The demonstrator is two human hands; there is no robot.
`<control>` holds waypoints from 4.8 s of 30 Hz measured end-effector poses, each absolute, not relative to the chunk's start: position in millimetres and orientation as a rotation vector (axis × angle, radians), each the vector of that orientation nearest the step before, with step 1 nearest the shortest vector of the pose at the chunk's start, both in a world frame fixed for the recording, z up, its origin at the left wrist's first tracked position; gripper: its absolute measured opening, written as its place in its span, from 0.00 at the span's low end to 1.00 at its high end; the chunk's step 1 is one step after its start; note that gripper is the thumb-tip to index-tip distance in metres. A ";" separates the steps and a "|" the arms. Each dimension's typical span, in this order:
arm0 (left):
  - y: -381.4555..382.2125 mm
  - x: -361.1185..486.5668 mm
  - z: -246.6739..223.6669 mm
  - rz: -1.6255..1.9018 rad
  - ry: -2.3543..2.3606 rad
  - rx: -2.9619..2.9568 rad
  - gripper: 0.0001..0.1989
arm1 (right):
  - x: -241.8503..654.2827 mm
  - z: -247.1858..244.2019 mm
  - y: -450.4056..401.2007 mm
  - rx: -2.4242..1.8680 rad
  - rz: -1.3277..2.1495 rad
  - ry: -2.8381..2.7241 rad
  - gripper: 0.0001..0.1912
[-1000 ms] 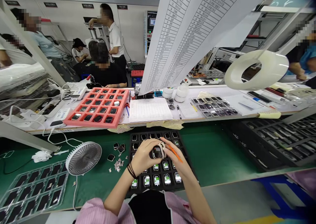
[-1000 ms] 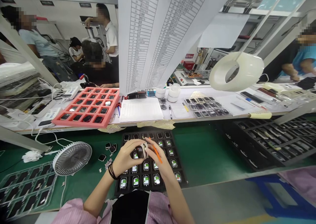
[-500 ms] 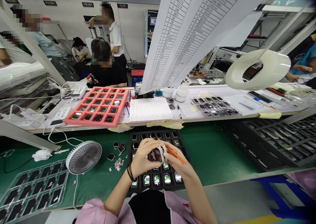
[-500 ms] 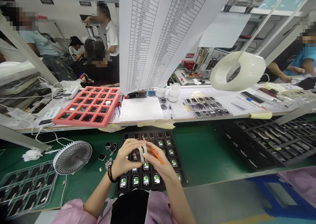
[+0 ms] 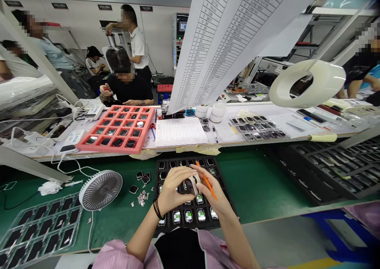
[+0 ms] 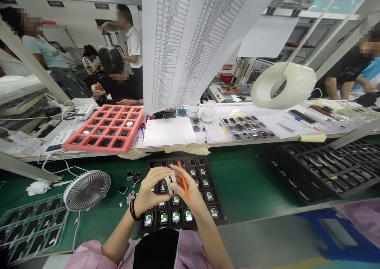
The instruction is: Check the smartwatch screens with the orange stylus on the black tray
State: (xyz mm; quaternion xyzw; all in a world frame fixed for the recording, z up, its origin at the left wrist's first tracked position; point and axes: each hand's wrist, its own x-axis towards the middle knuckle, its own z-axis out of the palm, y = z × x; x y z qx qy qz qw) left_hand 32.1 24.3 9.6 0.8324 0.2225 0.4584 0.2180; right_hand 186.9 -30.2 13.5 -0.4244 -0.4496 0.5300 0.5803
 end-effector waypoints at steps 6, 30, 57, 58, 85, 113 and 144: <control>22.6 23.7 15.3 1.230 0.665 2.235 0.25 | 195.3 18.9 -40.7 -0.899 0.733 -1.076 0.29; 18.1 25.6 13.9 1.252 0.710 2.208 0.28 | 190.0 29.6 -45.0 -0.928 0.472 -1.147 0.27; 19.0 23.0 12.2 1.190 0.779 2.186 0.26 | 187.6 24.1 -37.5 -0.847 0.537 -1.192 0.27; 19.5 23.0 12.9 1.189 0.787 2.191 0.26 | 189.1 20.9 -36.6 -0.843 0.539 -1.139 0.27; 23.9 33.5 3.6 1.087 0.909 1.804 0.23 | 178.6 8.4 -22.7 -1.040 1.091 -0.716 0.16; 130.0 74.6 -231.6 0.381 1.315 2.143 0.23 | 235.1 -261.8 88.0 -1.809 0.739 -1.231 0.17; 138.4 167.6 -208.3 0.414 1.035 1.759 0.18 | 333.5 -209.8 77.3 -1.739 1.002 -0.789 0.19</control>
